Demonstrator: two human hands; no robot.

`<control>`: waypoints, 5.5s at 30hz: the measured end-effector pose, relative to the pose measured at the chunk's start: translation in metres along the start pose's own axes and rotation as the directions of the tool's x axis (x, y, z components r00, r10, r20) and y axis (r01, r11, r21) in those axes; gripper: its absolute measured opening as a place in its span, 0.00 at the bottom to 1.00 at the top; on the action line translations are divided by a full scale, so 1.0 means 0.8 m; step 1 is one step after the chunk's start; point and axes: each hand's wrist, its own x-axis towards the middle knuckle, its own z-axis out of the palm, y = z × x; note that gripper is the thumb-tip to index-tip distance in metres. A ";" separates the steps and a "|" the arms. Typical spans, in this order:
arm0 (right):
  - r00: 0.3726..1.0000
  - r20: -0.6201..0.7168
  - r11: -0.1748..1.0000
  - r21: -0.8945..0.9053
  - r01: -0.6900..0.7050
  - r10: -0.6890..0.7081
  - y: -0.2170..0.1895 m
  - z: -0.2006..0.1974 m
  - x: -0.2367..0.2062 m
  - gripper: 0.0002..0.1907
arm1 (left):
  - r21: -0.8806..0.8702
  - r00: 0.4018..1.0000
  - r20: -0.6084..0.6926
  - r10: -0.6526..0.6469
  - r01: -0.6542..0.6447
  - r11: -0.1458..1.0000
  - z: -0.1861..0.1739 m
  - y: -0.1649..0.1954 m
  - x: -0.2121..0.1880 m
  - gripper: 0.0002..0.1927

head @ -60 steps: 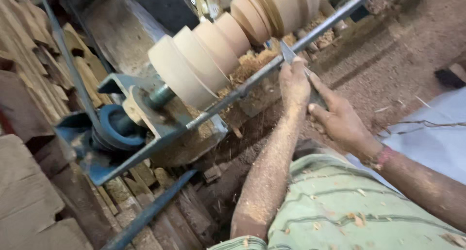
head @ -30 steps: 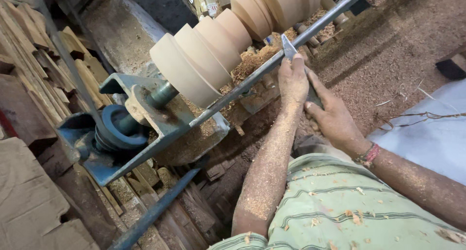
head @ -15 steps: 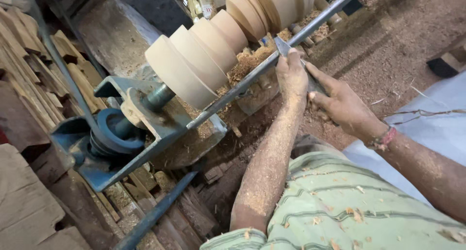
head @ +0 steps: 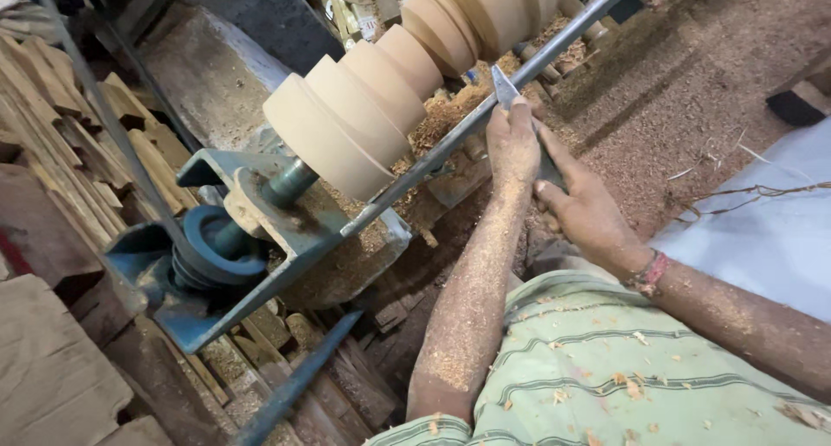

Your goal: The person holds a small paper template against a spinning wooden workpiece on a lathe and marks it with a red pencil. They then use a chisel, braced on the tool rest with both hands, to shape and smooth the rotating wood, cutting grooves and profiles into the piece.

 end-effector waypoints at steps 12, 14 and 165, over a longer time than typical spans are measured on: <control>0.993 -0.025 0.993 0.008 -0.114 0.114 -0.010 0.002 0.002 0.41 | 0.056 0.999 -0.037 0.019 -0.017 0.998 0.006 0.005 -0.006 0.20; 0.997 -0.039 0.993 -0.102 -0.067 0.063 -0.014 -0.001 0.002 0.41 | 0.045 0.999 -0.042 0.008 -0.006 0.999 0.007 0.003 -0.005 0.20; 0.998 0.052 0.996 0.090 -0.024 0.019 0.021 0.003 -0.001 0.41 | 0.032 0.992 0.120 0.040 -0.044 0.999 -0.020 -0.011 -0.014 0.21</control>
